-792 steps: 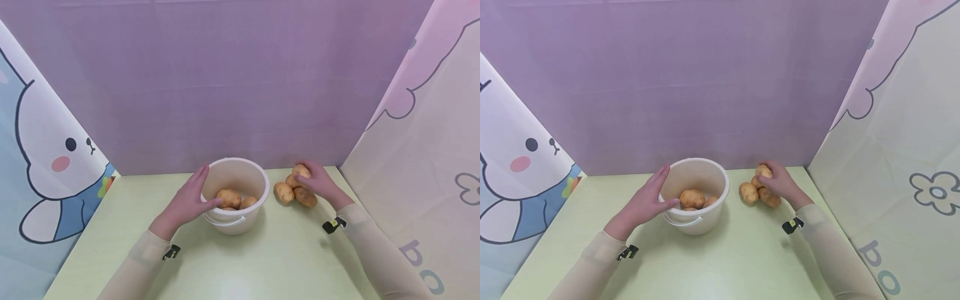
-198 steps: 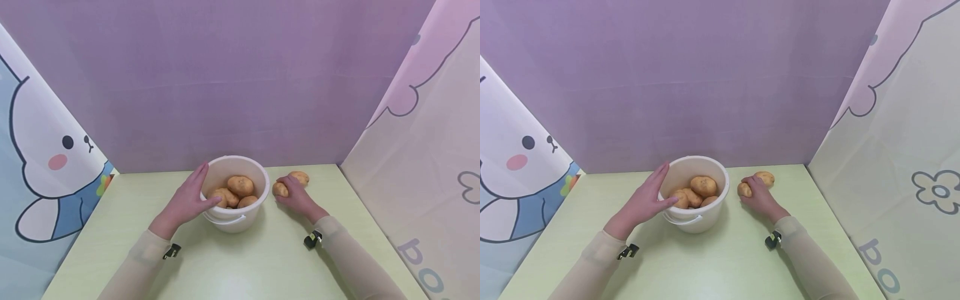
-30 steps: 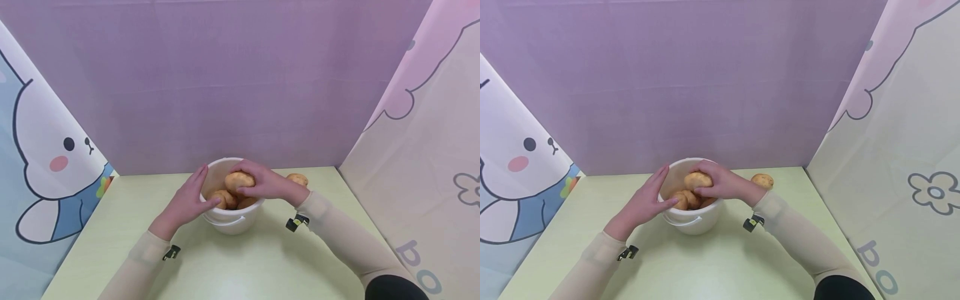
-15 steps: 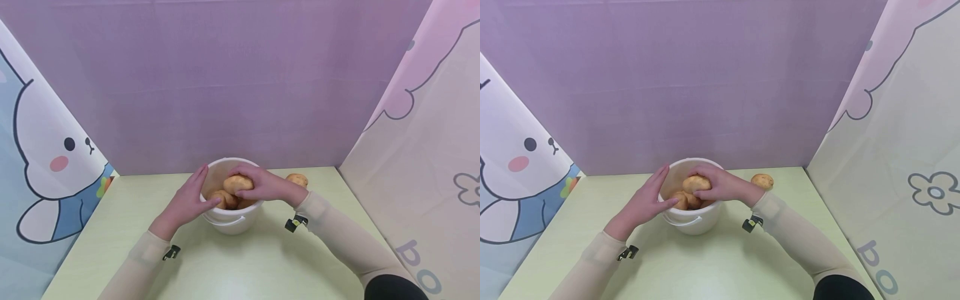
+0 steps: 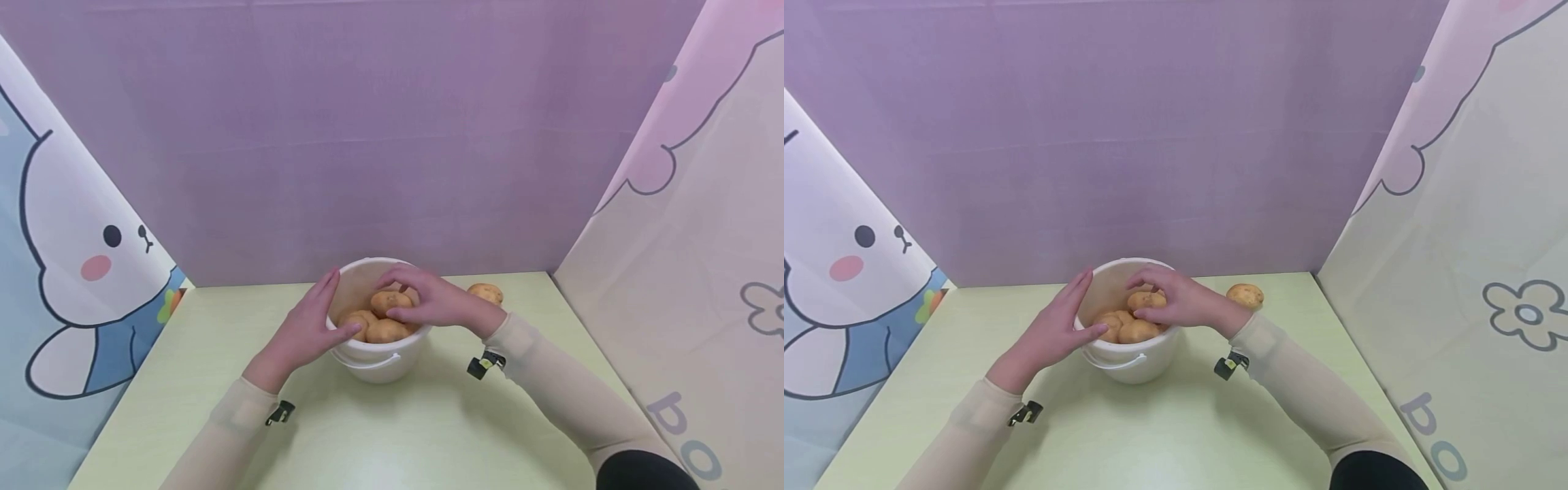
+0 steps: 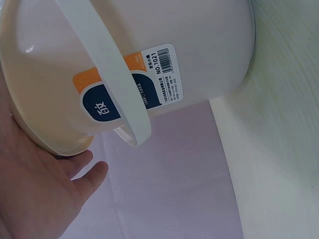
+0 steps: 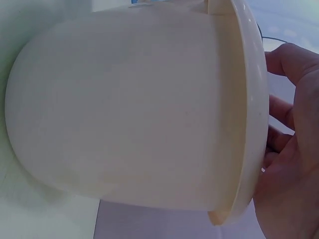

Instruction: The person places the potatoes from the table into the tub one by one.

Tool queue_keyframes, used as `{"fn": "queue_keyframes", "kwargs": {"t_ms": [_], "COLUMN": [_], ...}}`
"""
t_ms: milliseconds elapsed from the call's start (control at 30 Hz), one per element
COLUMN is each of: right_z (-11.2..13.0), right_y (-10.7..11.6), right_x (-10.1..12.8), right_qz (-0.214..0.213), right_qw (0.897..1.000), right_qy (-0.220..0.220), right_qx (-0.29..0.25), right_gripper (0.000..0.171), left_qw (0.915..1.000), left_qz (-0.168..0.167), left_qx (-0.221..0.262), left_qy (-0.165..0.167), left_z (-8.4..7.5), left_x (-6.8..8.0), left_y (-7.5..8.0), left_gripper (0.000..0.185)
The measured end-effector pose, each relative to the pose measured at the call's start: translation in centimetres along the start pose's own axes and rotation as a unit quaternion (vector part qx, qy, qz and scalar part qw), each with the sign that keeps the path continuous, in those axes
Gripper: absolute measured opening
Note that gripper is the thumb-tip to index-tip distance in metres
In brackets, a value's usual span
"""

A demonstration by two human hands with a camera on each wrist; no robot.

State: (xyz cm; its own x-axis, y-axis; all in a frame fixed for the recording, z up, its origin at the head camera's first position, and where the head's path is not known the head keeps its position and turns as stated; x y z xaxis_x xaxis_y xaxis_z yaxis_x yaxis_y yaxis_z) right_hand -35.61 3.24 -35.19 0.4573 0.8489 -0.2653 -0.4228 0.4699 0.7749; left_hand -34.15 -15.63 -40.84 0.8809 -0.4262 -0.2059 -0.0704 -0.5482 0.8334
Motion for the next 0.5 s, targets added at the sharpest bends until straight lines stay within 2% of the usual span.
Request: {"fn": "queue_keyframes", "kwargs": {"t_ms": [200, 500], "right_z": [-0.4, -3.4], "right_y": [1.7, 5.0], "right_x": [1.2, 5.0], "right_qz": [-0.040, -0.107], "right_qw": [0.999, 0.992], "right_qy": [-0.017, -0.067], "right_qx": [-0.005, 0.000], "right_gripper": [0.040, 0.032], "left_qw": [1.0000, 1.0000], "left_qz": [0.001, 0.001], "left_qx": [0.002, 0.003], "left_qy": [0.001, 0.004], "left_z": [0.1, -0.1], "left_x": [0.0, 0.2], "left_y": [-0.1, 0.0], "left_gripper": [0.112, 0.113]}}
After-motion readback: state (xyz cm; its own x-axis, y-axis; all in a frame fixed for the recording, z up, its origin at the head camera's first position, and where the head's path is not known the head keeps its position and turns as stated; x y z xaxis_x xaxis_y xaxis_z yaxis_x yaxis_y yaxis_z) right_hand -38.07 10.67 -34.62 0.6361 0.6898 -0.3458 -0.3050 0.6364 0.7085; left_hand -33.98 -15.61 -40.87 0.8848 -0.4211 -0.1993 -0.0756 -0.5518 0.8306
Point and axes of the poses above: each hand's wrist, its own x-axis away from the middle knuckle, its own y-axis out of the back of the hand, z = x × y, the point moved 10 cm from there along -x, towards the middle knuckle, and after that the axes turned 6 degrees about z, right-handed, at the moved point
